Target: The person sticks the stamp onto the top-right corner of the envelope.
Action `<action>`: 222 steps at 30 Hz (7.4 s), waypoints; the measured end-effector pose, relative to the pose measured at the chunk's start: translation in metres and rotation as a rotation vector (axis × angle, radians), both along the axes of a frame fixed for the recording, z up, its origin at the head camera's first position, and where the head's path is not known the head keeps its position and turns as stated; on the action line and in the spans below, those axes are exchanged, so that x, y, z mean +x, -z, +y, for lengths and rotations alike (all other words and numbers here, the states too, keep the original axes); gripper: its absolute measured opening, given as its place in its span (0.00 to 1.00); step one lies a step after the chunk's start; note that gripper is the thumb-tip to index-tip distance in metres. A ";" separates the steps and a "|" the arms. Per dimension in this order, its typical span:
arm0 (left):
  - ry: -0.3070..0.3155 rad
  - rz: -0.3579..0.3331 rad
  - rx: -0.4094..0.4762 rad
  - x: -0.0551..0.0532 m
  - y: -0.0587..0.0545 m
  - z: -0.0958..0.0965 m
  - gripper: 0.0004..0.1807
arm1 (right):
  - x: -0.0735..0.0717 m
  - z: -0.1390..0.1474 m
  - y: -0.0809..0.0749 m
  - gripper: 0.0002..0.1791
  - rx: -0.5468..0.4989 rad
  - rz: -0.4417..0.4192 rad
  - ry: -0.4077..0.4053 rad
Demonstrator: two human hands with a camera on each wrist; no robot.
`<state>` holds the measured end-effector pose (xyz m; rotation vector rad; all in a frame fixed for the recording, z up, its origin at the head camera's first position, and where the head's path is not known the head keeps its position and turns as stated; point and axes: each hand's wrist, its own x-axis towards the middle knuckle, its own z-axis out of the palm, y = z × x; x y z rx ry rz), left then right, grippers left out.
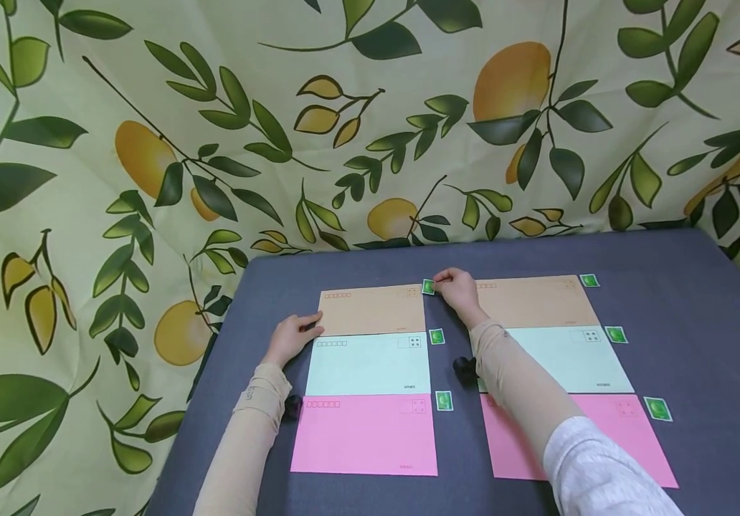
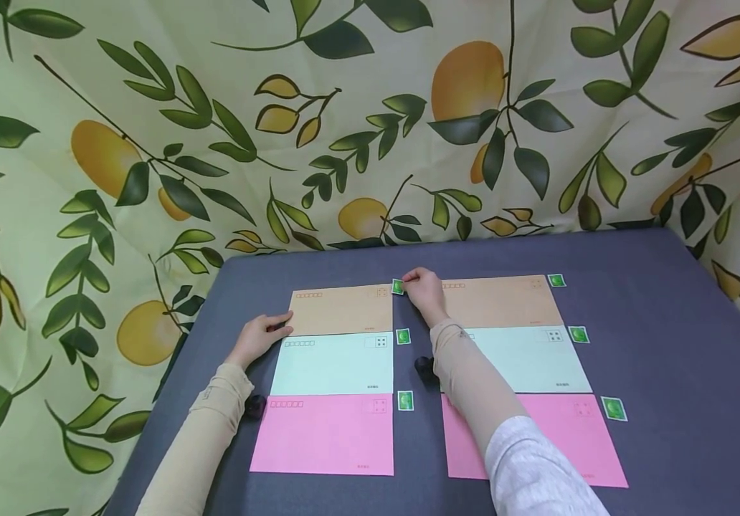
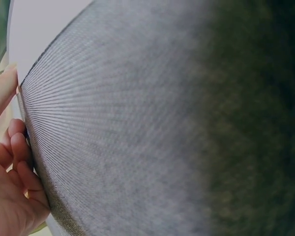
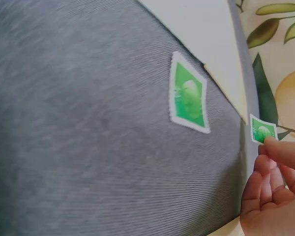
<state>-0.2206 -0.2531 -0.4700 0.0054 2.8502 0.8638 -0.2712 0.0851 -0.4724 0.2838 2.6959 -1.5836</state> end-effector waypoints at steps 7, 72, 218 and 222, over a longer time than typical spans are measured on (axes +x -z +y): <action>0.021 0.036 -0.010 0.000 -0.001 0.000 0.25 | -0.004 -0.007 -0.005 0.13 -0.111 -0.050 -0.034; -0.027 0.027 0.013 0.002 0.004 0.001 0.24 | 0.002 -0.058 0.000 0.16 0.164 0.019 -0.021; 0.384 -0.006 0.093 -0.001 -0.021 0.267 0.25 | 0.039 0.232 0.018 0.35 0.161 0.093 0.079; 0.382 -0.006 0.064 -0.003 -0.019 0.271 0.25 | 0.036 0.252 0.023 0.33 0.189 0.033 0.174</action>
